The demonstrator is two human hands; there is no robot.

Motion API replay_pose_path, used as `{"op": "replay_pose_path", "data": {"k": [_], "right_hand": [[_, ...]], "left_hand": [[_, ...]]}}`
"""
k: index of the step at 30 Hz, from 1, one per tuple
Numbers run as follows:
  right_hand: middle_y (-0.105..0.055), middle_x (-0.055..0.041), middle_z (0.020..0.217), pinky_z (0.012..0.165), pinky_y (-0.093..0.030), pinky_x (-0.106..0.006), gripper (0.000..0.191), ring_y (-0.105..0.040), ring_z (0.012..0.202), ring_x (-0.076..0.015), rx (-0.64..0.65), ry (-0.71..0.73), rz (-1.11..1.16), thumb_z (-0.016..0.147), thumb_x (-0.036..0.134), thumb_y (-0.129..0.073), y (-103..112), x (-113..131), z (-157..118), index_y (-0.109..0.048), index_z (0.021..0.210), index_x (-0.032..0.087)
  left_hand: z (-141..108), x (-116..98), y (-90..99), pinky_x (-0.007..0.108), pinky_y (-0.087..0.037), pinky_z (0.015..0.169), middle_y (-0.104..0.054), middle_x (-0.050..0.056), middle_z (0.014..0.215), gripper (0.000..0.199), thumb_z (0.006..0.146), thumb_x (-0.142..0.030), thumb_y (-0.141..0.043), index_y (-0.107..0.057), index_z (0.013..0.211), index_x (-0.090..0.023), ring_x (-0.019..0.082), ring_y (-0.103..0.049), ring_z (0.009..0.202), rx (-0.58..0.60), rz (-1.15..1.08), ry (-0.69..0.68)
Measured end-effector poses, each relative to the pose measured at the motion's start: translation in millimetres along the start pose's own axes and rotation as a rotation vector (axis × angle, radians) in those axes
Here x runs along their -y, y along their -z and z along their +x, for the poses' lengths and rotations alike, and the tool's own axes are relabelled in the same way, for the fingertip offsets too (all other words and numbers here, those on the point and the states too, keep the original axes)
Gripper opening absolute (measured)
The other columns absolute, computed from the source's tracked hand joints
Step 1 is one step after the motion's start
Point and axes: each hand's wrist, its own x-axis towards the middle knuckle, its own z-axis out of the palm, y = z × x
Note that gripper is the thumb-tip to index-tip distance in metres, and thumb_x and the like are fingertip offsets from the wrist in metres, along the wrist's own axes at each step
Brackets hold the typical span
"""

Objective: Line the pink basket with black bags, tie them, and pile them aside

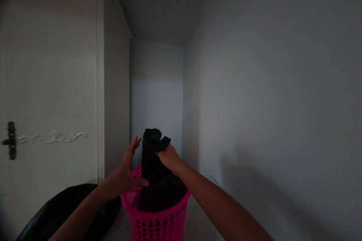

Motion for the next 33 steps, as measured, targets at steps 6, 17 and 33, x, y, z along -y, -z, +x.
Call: {"op": "replay_pose_path", "data": {"k": [6, 17, 33], "right_hand": [[-0.076, -0.0018, 0.103, 0.093, -0.055, -0.042, 0.05, -0.068, 0.102, -0.0271, 0.463, 0.155, -0.205, 0.063, 0.047, -0.093, 24, 37, -8, -0.075, 0.104, 0.023], [-0.073, -0.0129, 0.111, 0.077, -0.058, -0.036, 0.058, -0.069, 0.1, -0.0259, 0.031, -0.148, -0.453, 0.097, 0.071, -0.044, 82, 1, 21, -0.069, 0.105, 0.019], [-0.065, 0.0021, 0.052, 0.06, -0.046, -0.027, 0.007, -0.059, 0.056, -0.0156, 0.558, -0.433, -0.669, 0.061, 0.017, -0.082, 77, -40, 39, -0.079, 0.067, 0.017]], "left_hand": [[8, -8, -23.1, 0.055, -0.046, 0.115, -0.078, 0.013, 0.121, 0.067, 0.062, -0.036, -0.096, -0.073, 0.123, -0.022, 0.041, -0.064, 0.129, -0.066, -0.364, 0.25], [2, -26, -22.6, 0.048, -0.061, 0.099, -0.084, 0.012, 0.096, 0.016, 0.081, -0.027, -0.07, -0.079, 0.091, -0.018, 0.035, -0.077, 0.109, -0.34, -0.969, 0.707], [-50, 26, 15.2, 0.045, -0.047, 0.116, -0.082, 0.007, 0.117, 0.037, 0.075, -0.031, -0.087, -0.08, 0.111, -0.029, 0.032, -0.068, 0.128, -0.161, -1.138, 0.53]]}}
